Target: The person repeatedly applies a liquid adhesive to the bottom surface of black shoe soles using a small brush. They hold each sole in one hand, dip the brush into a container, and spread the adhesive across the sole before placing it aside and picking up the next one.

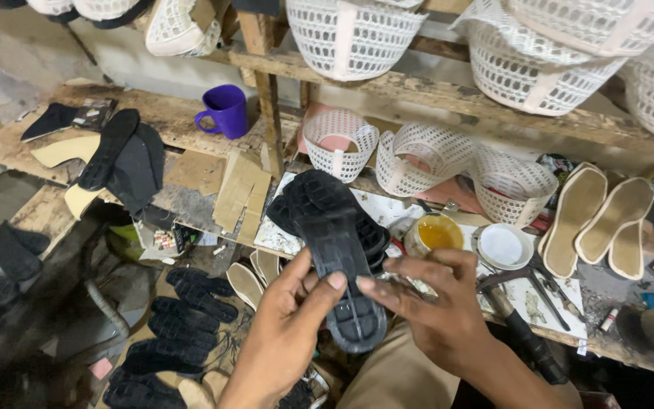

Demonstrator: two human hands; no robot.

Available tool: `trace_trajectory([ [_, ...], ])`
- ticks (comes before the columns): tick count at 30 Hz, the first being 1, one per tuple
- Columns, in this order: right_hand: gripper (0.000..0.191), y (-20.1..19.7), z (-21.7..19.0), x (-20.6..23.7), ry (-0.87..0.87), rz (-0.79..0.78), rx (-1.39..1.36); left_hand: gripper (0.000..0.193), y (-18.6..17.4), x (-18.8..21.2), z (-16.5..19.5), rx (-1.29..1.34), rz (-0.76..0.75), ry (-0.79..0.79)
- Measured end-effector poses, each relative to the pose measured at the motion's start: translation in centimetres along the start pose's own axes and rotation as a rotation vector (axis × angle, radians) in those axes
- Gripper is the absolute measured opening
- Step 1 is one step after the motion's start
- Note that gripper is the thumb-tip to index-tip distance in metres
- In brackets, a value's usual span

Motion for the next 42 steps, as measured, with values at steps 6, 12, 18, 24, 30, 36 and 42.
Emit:
trace_trajectory([
  [6,0.048,-0.7,-0.8,1.5,-0.002,0.112,0.126,0.039,-0.2,-0.3,0.5,0.030,0.262,-0.003],
  [12,0.042,-0.8,-2.3,2.2,-0.060,0.108,0.252,0.058,0.4,-0.1,0.6,-0.029,0.379,0.104],
  [18,0.042,0.3,-2.8,2.7,0.015,0.098,0.212,0.079,0.9,0.0,1.4,-0.021,0.320,0.303],
  [24,0.047,1.0,-3.3,3.4,0.047,0.091,0.243,0.085,0.6,0.1,1.1,0.014,0.278,0.411],
  [30,0.051,0.6,-4.1,2.9,0.071,0.088,0.171,0.066,-0.3,-0.1,1.3,-0.073,0.274,0.380],
  [36,0.061,-1.7,-1.8,0.1,0.210,0.115,0.127,0.074,-2.4,0.6,5.8,-0.503,0.294,0.335],
  [42,0.061,-1.7,-2.0,-2.6,0.112,0.091,0.066,0.065,-0.3,0.6,8.3,-0.347,0.282,0.443],
])
Point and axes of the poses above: each hand's wrist, its own x-axis away from the middle knuckle, its own y-axis out of the palm, z = x × y, the point moved 4 cm from there along -x, towards the middle knuckle, and after that the axes turned 14 degrees about y, right-handed, at the moved point
